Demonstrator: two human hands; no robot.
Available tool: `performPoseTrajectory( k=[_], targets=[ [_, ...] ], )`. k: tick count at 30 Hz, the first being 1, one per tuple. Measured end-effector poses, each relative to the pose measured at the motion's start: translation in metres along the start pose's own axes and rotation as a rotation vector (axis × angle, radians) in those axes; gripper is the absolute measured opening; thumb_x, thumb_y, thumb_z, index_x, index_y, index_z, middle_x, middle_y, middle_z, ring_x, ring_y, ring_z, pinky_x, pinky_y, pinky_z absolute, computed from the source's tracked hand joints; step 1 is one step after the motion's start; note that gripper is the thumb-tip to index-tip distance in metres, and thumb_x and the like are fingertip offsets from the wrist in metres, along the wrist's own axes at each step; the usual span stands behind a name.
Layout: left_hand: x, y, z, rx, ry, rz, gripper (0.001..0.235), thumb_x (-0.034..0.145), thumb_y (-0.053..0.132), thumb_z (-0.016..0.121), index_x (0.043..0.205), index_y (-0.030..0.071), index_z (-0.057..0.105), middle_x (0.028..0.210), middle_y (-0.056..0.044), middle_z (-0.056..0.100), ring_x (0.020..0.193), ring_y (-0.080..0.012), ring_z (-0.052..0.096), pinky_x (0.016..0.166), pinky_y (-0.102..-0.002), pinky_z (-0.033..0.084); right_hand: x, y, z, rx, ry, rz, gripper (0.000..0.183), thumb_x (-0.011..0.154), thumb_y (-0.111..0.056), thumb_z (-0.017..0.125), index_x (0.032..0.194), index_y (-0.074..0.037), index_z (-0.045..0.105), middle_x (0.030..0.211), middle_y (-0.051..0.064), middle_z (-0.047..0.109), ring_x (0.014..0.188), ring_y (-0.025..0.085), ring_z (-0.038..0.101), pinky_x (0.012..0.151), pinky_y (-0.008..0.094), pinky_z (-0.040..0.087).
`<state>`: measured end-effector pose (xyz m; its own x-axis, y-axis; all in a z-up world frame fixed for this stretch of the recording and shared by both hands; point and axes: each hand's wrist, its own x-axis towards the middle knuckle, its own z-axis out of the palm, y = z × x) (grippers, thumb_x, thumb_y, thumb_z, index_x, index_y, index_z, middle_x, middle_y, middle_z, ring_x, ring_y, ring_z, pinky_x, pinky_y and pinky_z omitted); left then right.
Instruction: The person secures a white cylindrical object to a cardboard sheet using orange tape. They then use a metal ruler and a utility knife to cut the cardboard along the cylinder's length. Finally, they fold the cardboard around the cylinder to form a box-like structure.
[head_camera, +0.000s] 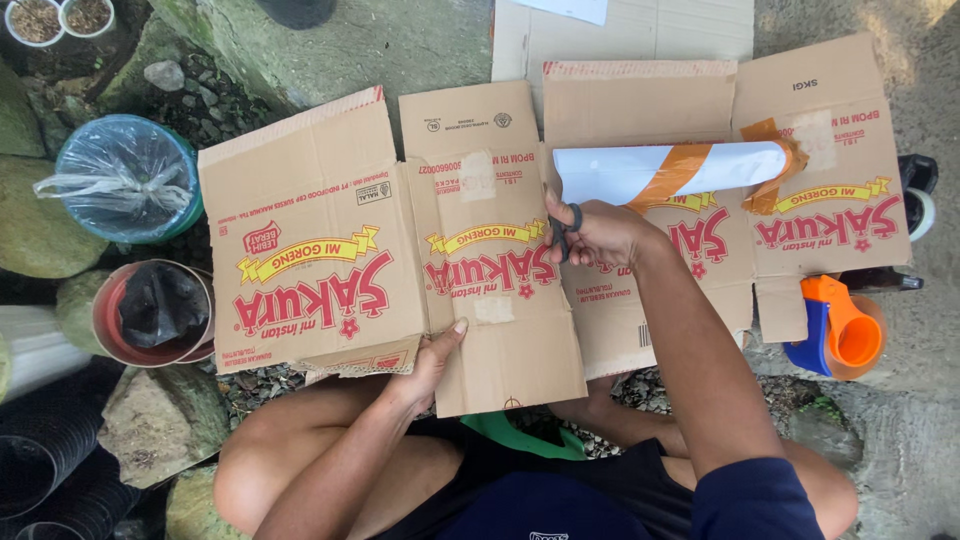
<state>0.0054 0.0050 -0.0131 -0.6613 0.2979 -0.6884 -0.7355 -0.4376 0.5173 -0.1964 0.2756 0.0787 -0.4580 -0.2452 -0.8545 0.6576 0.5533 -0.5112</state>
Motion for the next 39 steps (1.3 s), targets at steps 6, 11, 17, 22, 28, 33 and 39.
performPoseTrajectory(
  k=[6, 11, 17, 22, 28, 33, 39],
  targets=[
    [-0.001, 0.002, 0.003, -0.028, 0.003, 0.018, 0.057, 0.092, 0.034, 0.067, 0.136, -0.001, 0.058, 0.126, -0.019, 0.070, 0.117, -0.0250, 0.067, 0.101, -0.040, 0.055, 0.000, -0.006, 0.001, -0.011, 0.018, 0.025, 0.087, 0.079, -0.085, 0.045, 0.096, -0.003, 0.067, 0.077, 0.008, 0.073, 0.059, 0.011, 0.057, 0.052, 0.025, 0.045],
    [0.001, 0.002, 0.001, -0.019, -0.020, 0.059, 0.058, 0.091, 0.033, 0.069, 0.137, -0.002, 0.058, 0.129, -0.019, 0.068, 0.120, -0.0245, 0.064, 0.104, -0.040, 0.053, 0.008, -0.029, 0.010, -0.042, 0.097, 0.060, 0.088, 0.079, -0.086, 0.049, 0.086, 0.000, 0.068, 0.073, 0.010, 0.072, 0.055, 0.011, 0.058, 0.051, 0.024, 0.047],
    [0.006, -0.001, -0.006, 0.007, -0.049, 0.039, 0.060, 0.093, 0.034, 0.068, 0.139, -0.002, 0.055, 0.133, -0.019, 0.066, 0.125, -0.0237, 0.061, 0.106, -0.040, 0.050, 0.005, -0.032, 0.018, -0.054, 0.237, 0.035, 0.084, 0.079, -0.087, 0.052, 0.080, -0.005, 0.069, 0.065, 0.006, 0.068, 0.049, 0.008, 0.047, 0.044, 0.024, 0.037],
    [0.008, -0.002, -0.005, 0.017, -0.004, 0.029, 0.058, 0.093, 0.033, 0.068, 0.137, -0.002, 0.055, 0.129, -0.020, 0.067, 0.121, -0.0250, 0.064, 0.105, -0.041, 0.052, 0.003, -0.024, 0.019, -0.105, 0.319, -0.046, 0.074, 0.080, -0.079, 0.065, 0.076, -0.005, 0.068, 0.061, 0.003, 0.057, 0.045, 0.009, 0.038, 0.041, 0.028, 0.025],
    [0.006, -0.001, -0.007, 0.018, 0.031, 0.089, 0.056, 0.091, 0.031, 0.069, 0.135, -0.001, 0.059, 0.126, -0.017, 0.069, 0.117, -0.0233, 0.065, 0.102, -0.039, 0.053, -0.011, -0.010, 0.016, 0.049, 0.157, 0.010, 0.081, 0.076, -0.084, 0.052, 0.091, -0.007, 0.070, 0.072, 0.001, 0.069, 0.057, 0.006, 0.049, 0.049, 0.022, 0.038],
    [0.008, -0.003, -0.004, -0.002, 0.035, 0.044, 0.056, 0.092, 0.033, 0.069, 0.137, 0.001, 0.058, 0.128, -0.015, 0.068, 0.119, -0.0213, 0.064, 0.102, -0.037, 0.052, -0.009, -0.017, 0.009, 0.050, 0.116, 0.024, 0.087, 0.077, -0.088, 0.044, 0.095, -0.006, 0.068, 0.076, 0.004, 0.072, 0.058, 0.007, 0.049, 0.050, 0.022, 0.039],
    [0.004, 0.002, -0.003, -0.007, 0.006, 0.065, 0.057, 0.091, 0.033, 0.069, 0.136, -0.001, 0.059, 0.126, -0.018, 0.070, 0.116, -0.0226, 0.067, 0.100, -0.038, 0.054, 0.006, -0.033, 0.006, -0.026, 0.105, 0.058, 0.089, 0.076, -0.090, 0.047, 0.090, -0.005, 0.067, 0.078, 0.007, 0.075, 0.056, 0.007, 0.052, 0.050, 0.021, 0.041]
  ],
)
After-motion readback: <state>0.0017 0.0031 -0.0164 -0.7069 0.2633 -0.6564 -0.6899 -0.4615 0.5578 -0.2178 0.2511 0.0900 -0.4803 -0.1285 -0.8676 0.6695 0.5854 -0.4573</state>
